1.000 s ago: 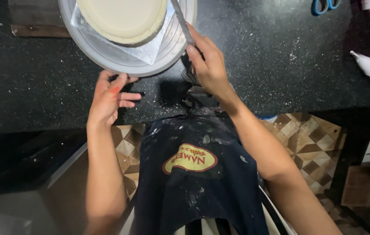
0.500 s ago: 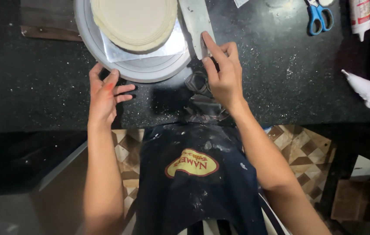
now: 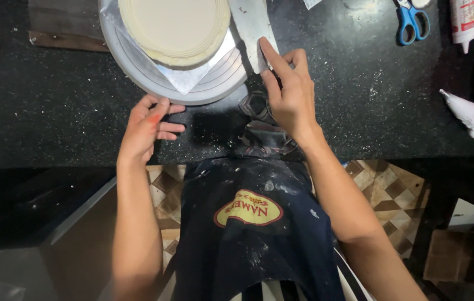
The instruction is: The person smooths the frosting on a white cake set on a rotating turntable, holding a flat scraper against the cake side while turning the turntable with the other hand. They wipe the scraper with a dark cloth between passes, then lift the finished cake board off the turntable and set it on the counter beside other decorated cakes.
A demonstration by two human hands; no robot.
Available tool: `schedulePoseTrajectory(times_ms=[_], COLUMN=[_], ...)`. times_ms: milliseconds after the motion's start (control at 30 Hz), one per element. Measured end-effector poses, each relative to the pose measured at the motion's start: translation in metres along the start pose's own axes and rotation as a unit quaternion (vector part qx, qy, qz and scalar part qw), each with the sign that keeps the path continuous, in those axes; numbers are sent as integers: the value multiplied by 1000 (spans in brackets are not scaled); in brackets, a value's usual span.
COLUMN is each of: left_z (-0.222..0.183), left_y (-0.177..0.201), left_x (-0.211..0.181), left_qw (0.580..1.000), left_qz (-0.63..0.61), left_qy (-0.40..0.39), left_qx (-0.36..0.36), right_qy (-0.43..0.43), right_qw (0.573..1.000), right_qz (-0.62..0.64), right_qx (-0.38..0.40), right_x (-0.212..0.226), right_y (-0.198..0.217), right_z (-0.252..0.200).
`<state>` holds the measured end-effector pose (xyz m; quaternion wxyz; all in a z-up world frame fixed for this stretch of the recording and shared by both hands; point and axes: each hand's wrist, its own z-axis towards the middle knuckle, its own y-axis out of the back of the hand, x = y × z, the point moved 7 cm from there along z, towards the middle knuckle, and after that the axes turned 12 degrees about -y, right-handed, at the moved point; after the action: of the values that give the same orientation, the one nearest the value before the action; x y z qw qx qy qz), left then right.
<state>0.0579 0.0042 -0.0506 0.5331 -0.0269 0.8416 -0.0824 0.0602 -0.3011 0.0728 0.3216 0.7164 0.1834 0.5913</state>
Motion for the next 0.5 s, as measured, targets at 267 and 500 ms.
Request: schedulePoseTrajectory(times_ms=[267, 500], left_z=[-6, -4], left_y=[-6, -5], left_x=[4, 3], left_qw=[996, 998], left_qz=[36, 15], left_qy=[66, 36], left_qx=[47, 44], right_qy=[11, 24], right_qw=[1000, 1000], right_qz=[-12, -19], right_qx=[-2, -8], right_x=[2, 4], right_y=[-1, -2], right_z=[-1, 1])
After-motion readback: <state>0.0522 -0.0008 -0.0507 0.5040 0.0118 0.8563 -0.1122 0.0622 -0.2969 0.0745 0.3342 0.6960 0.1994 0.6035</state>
